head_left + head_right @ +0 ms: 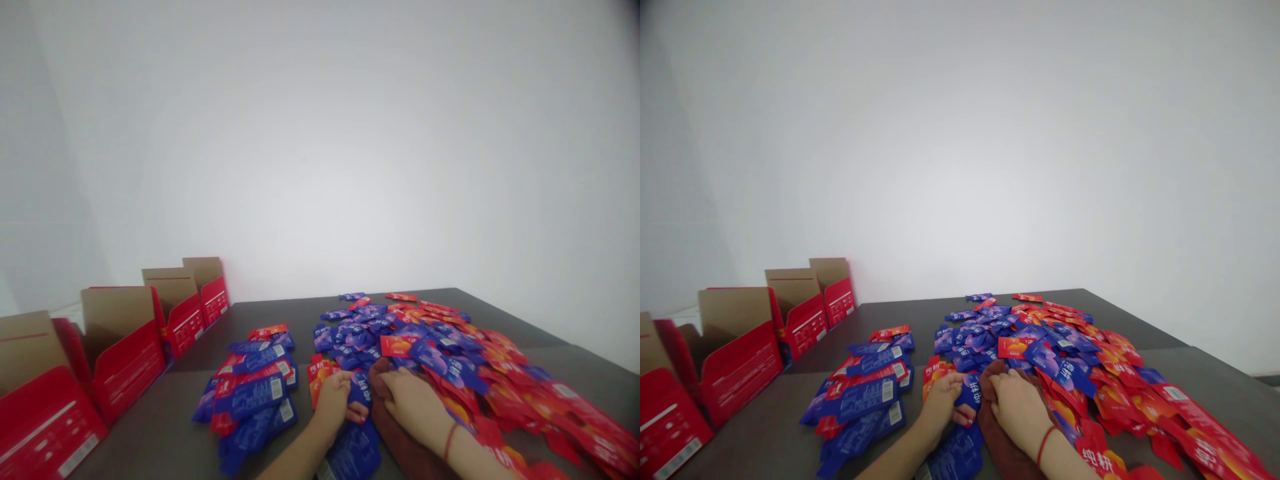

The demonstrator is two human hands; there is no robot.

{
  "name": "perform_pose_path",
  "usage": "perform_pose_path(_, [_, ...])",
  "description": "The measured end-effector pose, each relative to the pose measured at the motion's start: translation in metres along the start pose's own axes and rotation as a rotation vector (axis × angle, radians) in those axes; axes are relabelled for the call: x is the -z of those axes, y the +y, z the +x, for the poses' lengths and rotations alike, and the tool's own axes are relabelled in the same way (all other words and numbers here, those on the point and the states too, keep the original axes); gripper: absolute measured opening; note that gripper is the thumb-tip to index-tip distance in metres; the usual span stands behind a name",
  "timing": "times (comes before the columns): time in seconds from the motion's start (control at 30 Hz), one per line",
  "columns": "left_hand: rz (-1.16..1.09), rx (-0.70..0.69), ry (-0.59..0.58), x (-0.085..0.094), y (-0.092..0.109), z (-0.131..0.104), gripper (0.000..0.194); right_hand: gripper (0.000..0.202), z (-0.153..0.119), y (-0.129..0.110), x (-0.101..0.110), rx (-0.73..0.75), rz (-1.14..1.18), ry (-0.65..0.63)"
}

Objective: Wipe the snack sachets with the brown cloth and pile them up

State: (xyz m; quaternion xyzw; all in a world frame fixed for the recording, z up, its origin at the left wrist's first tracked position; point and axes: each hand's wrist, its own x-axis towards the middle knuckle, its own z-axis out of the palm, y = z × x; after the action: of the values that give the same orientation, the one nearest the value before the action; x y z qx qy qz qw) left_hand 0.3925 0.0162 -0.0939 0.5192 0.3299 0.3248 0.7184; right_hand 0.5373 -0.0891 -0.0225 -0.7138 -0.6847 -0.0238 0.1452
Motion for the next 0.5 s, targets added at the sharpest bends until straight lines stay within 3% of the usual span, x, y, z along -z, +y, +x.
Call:
perform_pose_path(0.2, [0.132,-0.17,0.009,-0.001,0.009,-0.001,0.016,0.034,-0.016,-0.033,0.006,0.315,0.215,-0.102])
perform_pose_path(0.33, [0.101,-0.12,0.0,-0.002,0.015,-0.003,0.021,0.033,-0.017,-0.032,0.009,0.141,0.189,-0.146])
perform_pose_path(0.5, [0.062,-0.026,0.093,0.004,0.026,0.001,0.021,0.029,-0.005,-0.011,0.019,0.016,0.229,-0.141])
